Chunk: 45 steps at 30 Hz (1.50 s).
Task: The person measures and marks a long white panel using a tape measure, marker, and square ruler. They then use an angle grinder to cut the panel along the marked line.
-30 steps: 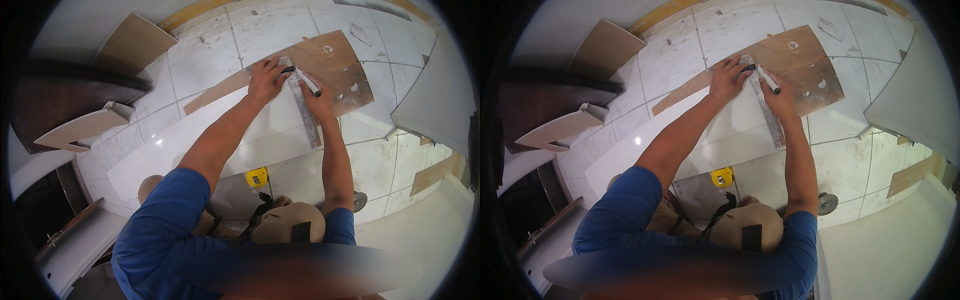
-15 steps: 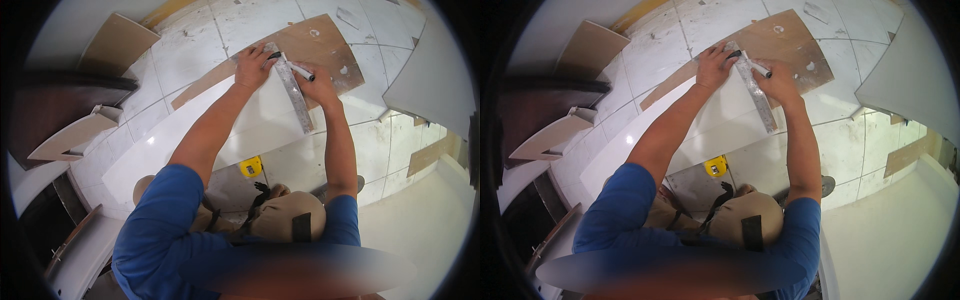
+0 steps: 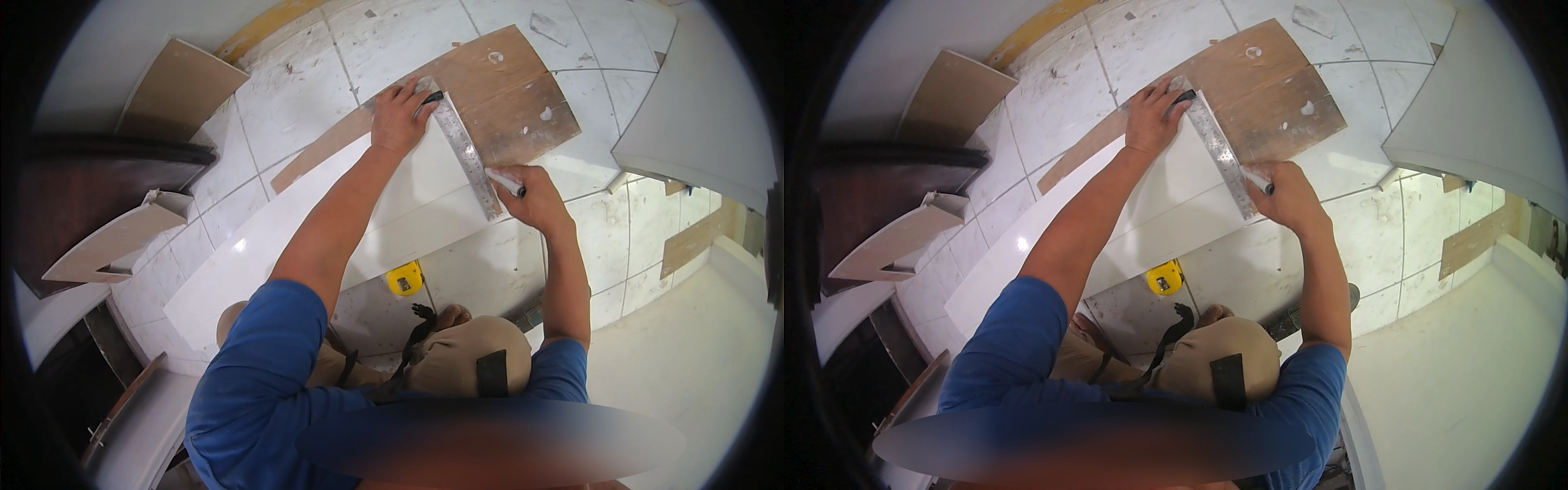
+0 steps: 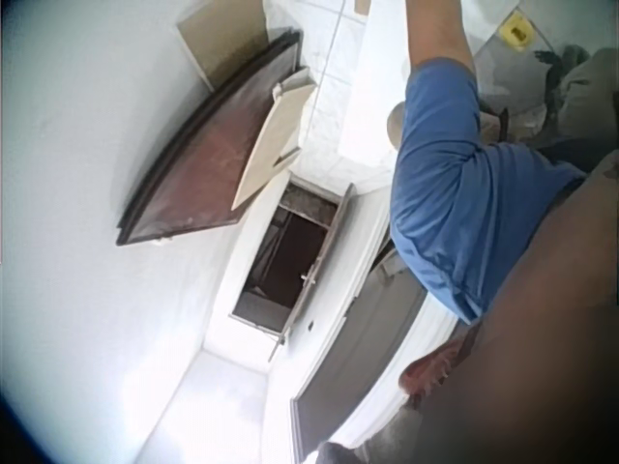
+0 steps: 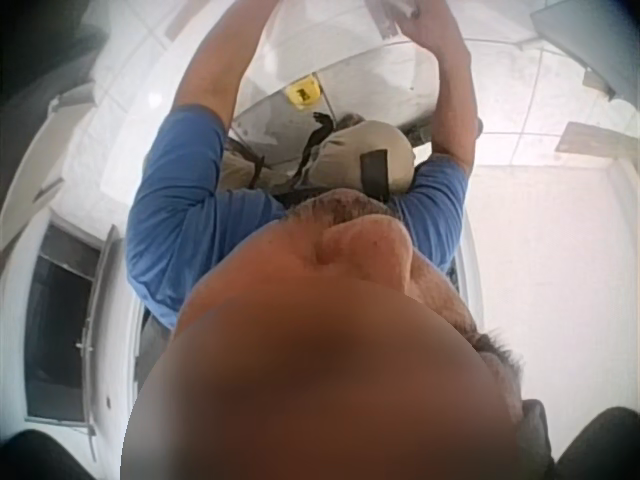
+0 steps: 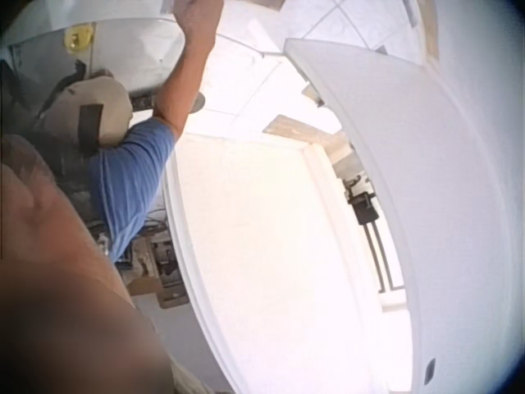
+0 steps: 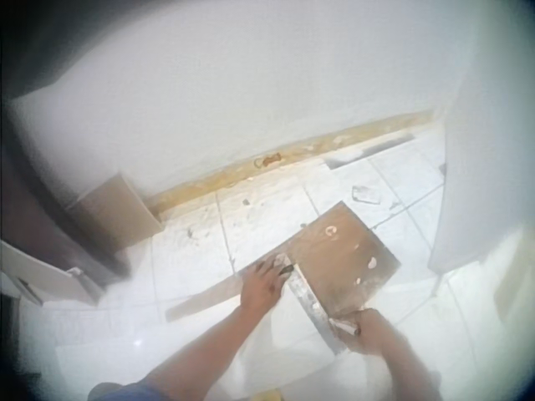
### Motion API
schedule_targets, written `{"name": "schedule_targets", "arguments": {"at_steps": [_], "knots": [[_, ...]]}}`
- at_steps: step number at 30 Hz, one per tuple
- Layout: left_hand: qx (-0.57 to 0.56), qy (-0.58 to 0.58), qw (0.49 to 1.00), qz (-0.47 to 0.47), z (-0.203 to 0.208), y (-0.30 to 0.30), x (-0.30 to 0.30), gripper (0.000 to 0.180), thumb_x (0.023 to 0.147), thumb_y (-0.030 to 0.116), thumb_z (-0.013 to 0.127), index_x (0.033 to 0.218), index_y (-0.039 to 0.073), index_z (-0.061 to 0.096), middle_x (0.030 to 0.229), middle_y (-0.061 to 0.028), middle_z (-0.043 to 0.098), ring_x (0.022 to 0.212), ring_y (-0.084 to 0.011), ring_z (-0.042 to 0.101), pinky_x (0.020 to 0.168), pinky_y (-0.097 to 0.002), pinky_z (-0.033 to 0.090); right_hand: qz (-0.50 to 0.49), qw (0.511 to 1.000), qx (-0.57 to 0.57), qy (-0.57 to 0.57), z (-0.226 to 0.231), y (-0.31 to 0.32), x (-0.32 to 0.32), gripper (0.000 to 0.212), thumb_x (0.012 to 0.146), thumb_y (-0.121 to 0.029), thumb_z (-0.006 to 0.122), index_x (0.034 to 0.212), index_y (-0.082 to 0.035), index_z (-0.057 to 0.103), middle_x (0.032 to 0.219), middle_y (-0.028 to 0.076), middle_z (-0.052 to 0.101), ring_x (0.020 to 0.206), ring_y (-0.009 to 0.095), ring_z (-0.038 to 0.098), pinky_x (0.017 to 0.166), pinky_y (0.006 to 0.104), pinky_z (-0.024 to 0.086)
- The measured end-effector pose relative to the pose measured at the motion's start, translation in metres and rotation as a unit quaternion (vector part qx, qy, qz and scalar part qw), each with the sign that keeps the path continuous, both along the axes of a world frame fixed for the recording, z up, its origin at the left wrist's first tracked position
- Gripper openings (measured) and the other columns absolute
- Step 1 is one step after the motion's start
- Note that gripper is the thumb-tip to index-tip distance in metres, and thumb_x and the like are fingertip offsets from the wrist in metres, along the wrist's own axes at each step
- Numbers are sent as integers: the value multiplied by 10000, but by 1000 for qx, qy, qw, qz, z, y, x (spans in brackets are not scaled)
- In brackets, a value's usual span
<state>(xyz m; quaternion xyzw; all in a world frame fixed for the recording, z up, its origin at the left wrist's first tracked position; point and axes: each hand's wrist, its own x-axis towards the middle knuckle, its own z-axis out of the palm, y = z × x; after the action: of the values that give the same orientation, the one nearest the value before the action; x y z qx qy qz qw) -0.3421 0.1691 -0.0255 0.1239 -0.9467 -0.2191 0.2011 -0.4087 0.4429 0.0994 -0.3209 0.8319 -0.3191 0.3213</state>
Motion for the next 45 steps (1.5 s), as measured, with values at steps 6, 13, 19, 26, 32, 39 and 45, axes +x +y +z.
{"name": "schedule_targets", "arguments": {"at_steps": [6,13,19,26,32,39,45], "knots": [[-16,19,1000,9,3,-1,4,304,883,297,718,1116,103,731,1314,-140,640,1091,-340,574,970,-450,430,-120,993,2,6,13,41,21,297,892,-156,678,1153,-17,713,1071,226,715,961,328,703,886,355,527],[118,-19,993,-18,6,-13,-7,271,882,255,723,1085,76,715,1219,-148,658,1053,-361,584,949,-444,448,-248,958,-109,90,-60,28,80,340,899,-130,720,1216,-31,642,1147,213,688,1080,345,673,933,372,515],[-64,57,991,-100,57,-31,6,279,880,216,720,1099,47,681,1187,-162,658,1009,-356,590,926,-444,456,-238,928,-162,235,-85,13,115,416,804,-136,803,1172,-62,622,978,209,626,873,394,631,758,448,515],[-57,3,992,-115,91,0,115,290,824,116,756,1085,27,668,1158,-198,659,998,-375,589,906,-443,467,-223,939,-232,120,-46,0,177,492,790,-186,830,1191,-51,579,1059,221,622,936,412,640,799,438,530],[-76,40,986,-141,91,34,155,343,822,166,760,1123,41,653,1234,-169,625,1020,-348,587,888,-433,462,-199,936,-267,114,-67,-5,213,462,786,-74,799,1190,-48,575,1074,204,631,940,392,643,809,416,533],[121,101,987,0,121,38,164,233,904,174,708,1092,38,691,1064,-146,700,882,-326,630,819,-393,496,-308,891,-259,212,-53,29,182,395,797,-33,766,1161,-12,613,1072,161,646,994,295,641,878,360,505],[360,-64,929,63,103,31,206,315,979,213,657,1208,-3,665,960,-64,705,831,-123,626,744,-264,503,-509,809,-199,217,-91,80,117,420,805,-66,769,1183,9,601,1130,156,651,1042,285,619,935,366,478]]}}
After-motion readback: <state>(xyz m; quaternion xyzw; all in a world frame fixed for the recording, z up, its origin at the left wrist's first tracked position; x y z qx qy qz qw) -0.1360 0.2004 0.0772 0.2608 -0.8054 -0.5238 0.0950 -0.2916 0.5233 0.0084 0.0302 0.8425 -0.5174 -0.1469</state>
